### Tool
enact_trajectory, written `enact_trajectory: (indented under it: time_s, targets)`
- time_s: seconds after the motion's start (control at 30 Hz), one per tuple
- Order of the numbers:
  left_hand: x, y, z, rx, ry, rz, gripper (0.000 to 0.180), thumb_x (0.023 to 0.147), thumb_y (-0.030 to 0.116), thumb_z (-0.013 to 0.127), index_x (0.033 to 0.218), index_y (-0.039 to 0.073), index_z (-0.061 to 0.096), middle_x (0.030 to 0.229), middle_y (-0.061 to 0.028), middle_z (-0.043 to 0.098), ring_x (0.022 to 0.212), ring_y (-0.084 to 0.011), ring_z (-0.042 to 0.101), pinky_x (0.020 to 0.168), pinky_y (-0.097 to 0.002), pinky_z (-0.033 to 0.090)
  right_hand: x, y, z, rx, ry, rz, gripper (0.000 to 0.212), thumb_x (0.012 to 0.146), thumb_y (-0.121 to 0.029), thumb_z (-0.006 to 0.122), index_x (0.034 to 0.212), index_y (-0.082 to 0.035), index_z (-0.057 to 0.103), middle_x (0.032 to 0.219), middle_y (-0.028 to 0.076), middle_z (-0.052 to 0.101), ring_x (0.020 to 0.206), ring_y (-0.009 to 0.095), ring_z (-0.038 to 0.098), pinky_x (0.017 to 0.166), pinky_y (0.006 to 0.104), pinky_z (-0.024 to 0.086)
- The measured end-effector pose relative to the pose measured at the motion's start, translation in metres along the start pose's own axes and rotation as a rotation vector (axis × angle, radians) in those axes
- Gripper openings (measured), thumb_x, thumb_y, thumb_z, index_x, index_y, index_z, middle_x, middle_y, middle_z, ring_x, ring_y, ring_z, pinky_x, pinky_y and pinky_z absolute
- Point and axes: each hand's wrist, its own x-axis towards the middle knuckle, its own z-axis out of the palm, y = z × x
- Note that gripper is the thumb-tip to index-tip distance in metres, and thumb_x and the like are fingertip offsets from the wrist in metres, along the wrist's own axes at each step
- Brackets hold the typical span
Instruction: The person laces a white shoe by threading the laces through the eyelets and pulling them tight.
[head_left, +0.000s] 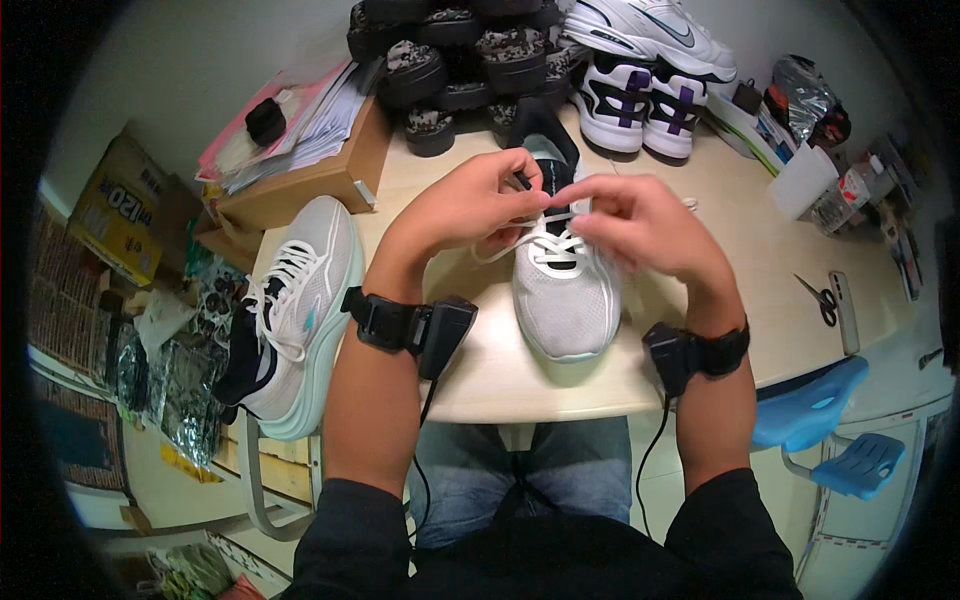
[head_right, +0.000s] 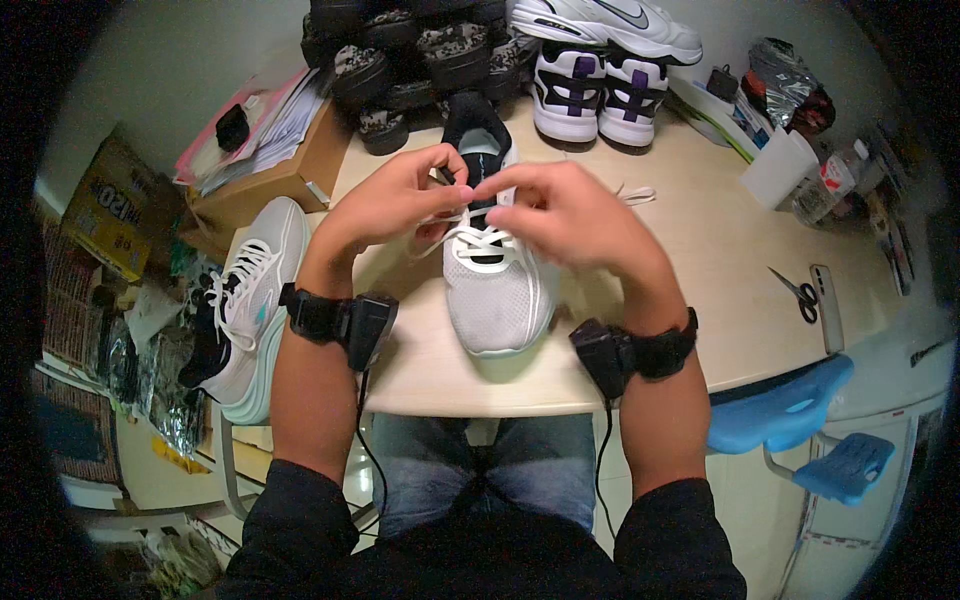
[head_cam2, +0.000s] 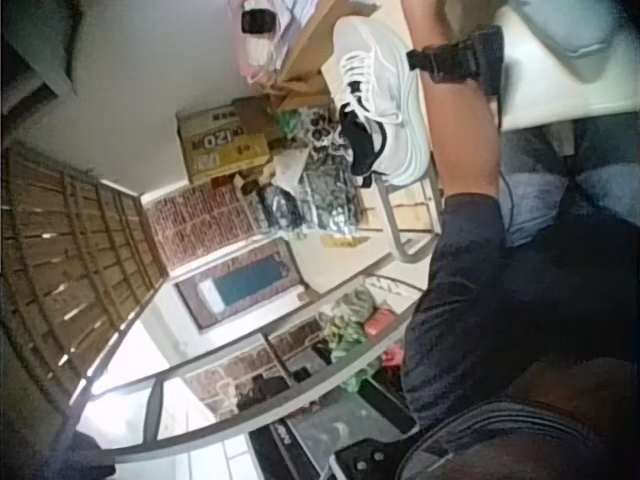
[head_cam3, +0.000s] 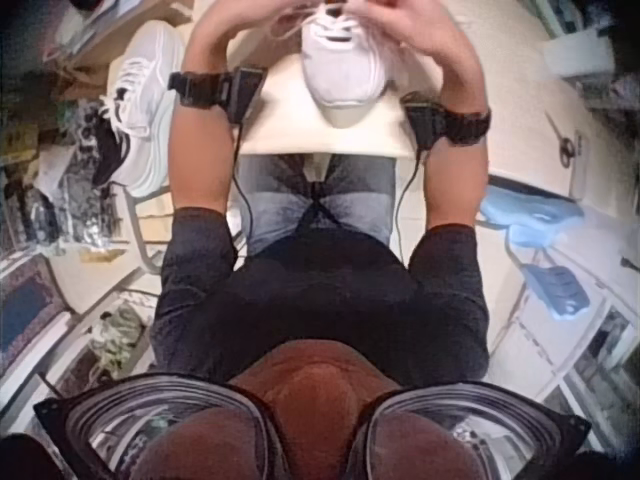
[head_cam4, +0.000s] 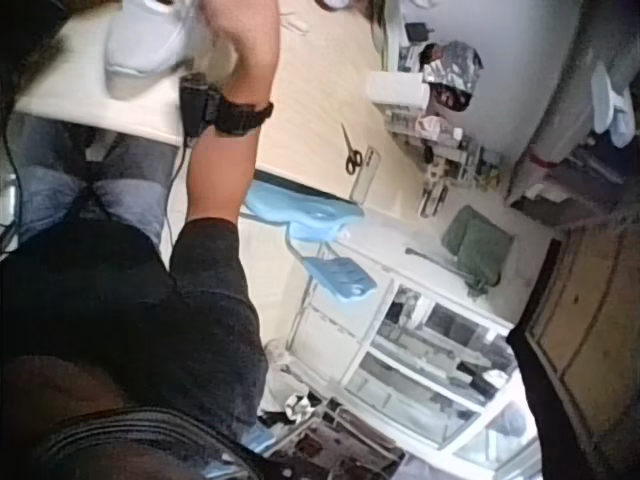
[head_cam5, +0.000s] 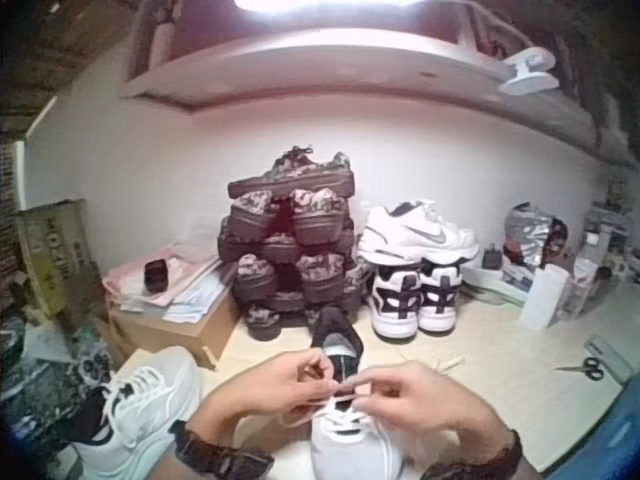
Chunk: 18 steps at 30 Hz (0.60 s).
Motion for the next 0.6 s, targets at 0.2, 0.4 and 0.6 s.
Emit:
enact_trajectory:
  time_s: [0.2, 0.4, 0.6]
  targets:
    - [0.002, -0.001, -0.001, 0.053, -0.007, 0.034, 0.015, 0.090, 0.016, 0.059, 0.090, 0.005, 0.049, 0.060, -0.0008, 0.054, 0.050, -0.0069, 0.050, 0.045, -0.0214, 0.036, 0.006, 0.005, 0.023, -0.378, 0.124, -0.075, 0.016, 0.081, -0.013, 0.061, 0.088, 0.002, 0.061, 0.076, 0.018, 0.065, 0.068, 0.029, 0.063, 0.063, 0.0358, 0.048]
    - [0.002, 0.001, -0.002, -0.063, 0.015, 0.010, 0.033, 0.098, 0.037, 0.042, 0.091, 0.006, 0.051, 0.058, -0.0044, 0.055, 0.048, -0.0092, 0.050, 0.046, -0.0228, 0.037, 0.005, 0.006, 0.018, -0.388, 0.123, -0.049, 0.016, 0.082, -0.013, 0.060, 0.088, 0.002, 0.060, 0.071, 0.016, 0.063, 0.063, 0.024, 0.060, 0.061, 0.0332, 0.047]
    - [0.002, 0.006, -0.003, -0.090, 0.011, -0.087, 0.054, 0.098, 0.052, 0.024, 0.090, 0.006, 0.051, 0.055, -0.0081, 0.055, 0.048, -0.0116, 0.051, 0.046, -0.0231, 0.037, 0.002, 0.016, 0.003, -0.111, 0.114, -0.044, 0.015, 0.087, -0.013, 0.057, 0.089, 0.001, 0.056, 0.064, 0.007, 0.058, 0.058, 0.012, 0.053, 0.055, 0.0285, 0.043]
